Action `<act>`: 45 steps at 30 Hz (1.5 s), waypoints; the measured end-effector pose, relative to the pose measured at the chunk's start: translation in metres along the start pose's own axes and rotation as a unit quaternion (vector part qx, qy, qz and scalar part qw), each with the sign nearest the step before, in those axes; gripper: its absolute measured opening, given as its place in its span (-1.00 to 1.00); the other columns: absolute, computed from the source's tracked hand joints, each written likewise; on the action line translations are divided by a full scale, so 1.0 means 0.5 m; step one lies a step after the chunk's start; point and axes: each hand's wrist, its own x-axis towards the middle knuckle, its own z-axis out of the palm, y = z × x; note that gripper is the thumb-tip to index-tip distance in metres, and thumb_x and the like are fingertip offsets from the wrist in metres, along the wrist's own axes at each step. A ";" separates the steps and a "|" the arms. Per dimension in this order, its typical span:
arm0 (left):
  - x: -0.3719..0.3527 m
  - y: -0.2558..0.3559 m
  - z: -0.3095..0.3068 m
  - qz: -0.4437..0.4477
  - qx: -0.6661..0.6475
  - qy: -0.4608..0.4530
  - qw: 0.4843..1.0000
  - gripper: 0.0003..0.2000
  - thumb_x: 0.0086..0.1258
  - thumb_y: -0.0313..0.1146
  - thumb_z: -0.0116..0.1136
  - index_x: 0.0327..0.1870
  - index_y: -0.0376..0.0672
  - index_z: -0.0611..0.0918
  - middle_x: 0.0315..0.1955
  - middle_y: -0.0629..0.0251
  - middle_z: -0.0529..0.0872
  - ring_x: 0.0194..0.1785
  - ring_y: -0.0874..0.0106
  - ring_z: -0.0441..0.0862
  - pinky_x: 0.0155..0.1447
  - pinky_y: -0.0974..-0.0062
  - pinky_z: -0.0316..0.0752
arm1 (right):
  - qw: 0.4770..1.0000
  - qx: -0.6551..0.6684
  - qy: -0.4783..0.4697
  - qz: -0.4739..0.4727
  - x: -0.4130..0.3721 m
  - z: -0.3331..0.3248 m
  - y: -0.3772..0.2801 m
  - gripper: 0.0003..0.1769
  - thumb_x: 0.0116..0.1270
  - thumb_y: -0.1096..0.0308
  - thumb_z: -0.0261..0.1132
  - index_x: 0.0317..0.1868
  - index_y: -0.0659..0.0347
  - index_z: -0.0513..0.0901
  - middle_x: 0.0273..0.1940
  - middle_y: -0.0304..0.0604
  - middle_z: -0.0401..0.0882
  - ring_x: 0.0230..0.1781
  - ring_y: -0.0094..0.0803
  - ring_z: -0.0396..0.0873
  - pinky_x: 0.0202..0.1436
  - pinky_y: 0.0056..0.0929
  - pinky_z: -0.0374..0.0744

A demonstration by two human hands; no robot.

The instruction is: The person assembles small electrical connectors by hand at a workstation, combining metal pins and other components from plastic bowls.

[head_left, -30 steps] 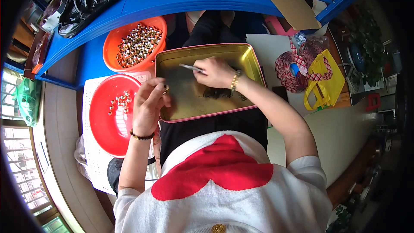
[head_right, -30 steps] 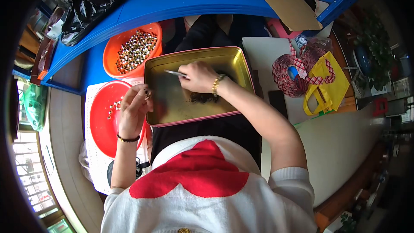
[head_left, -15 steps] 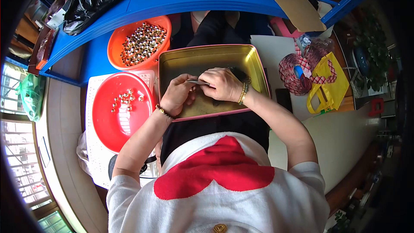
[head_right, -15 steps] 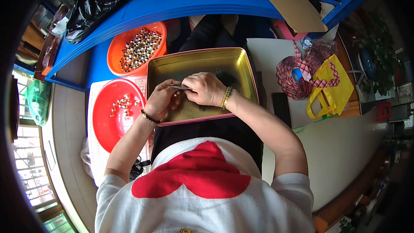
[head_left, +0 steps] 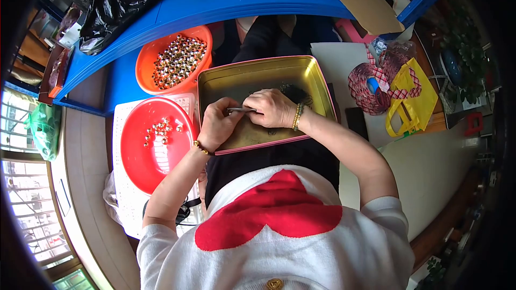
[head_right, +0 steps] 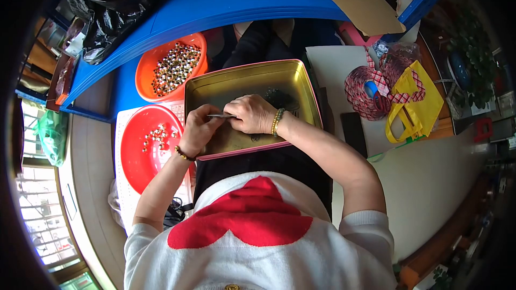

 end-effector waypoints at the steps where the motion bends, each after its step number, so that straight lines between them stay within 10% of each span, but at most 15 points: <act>1: 0.007 -0.017 0.002 0.027 0.017 0.006 0.999 -0.88 0.20 -0.46 0.17 -0.31 -0.31 0.61 -0.56 0.37 0.61 -0.49 0.67 0.46 -0.42 0.67 0.37 | 1.000 0.002 -0.007 0.007 -0.001 0.002 0.002 -0.89 -0.01 0.44 0.24 -0.45 0.22 0.48 -0.51 -0.08 0.52 -0.44 -0.14 0.56 -0.32 -0.24 0.51; 9: -0.017 0.039 -0.015 -0.053 -0.068 0.066 0.994 -0.91 0.28 -0.43 0.14 -0.37 -0.26 0.61 -0.62 0.49 0.55 -0.59 0.73 0.36 -0.52 0.71 0.25 | 0.983 0.059 0.058 0.163 0.012 -0.070 -0.049 -0.57 -0.09 0.31 0.47 -0.22 0.29 0.53 -0.35 -0.12 0.57 -0.32 -0.20 0.59 -0.24 -0.33 0.54; 13: -0.035 0.058 -0.014 -0.069 -0.161 0.046 0.983 -0.91 0.32 -0.41 0.13 -0.37 -0.20 0.60 -0.63 0.50 0.52 -0.62 0.72 0.37 -0.56 0.72 0.23 | 0.992 0.025 0.109 0.064 0.016 -0.047 -0.070 -0.55 -0.12 0.30 0.48 -0.21 0.28 0.53 -0.34 -0.10 0.57 -0.30 -0.17 0.58 -0.19 -0.30 0.54; 29: -0.063 0.071 0.014 -0.079 -0.470 -0.011 0.879 -0.86 0.41 -0.41 0.02 -0.09 -0.22 0.53 -0.37 0.39 0.58 -0.35 0.58 0.53 -0.32 0.66 0.43 | 0.985 0.022 0.126 0.113 0.013 -0.044 -0.094 -0.86 0.09 0.43 0.30 -0.34 0.28 0.56 -0.50 -0.02 0.55 -0.49 -0.13 0.58 -0.46 -0.27 0.49; 45: -0.070 0.026 0.005 -0.044 -0.395 -0.039 0.917 -0.88 0.37 -0.36 0.11 -0.17 -0.17 0.53 -0.38 0.36 0.64 -0.42 0.57 0.60 -0.36 0.65 0.50 | 0.995 0.055 0.026 0.084 0.015 -0.090 -0.129 -0.85 0.11 0.40 0.31 -0.35 0.28 0.55 -0.55 -0.09 0.51 -0.52 -0.18 0.55 -0.44 -0.28 0.45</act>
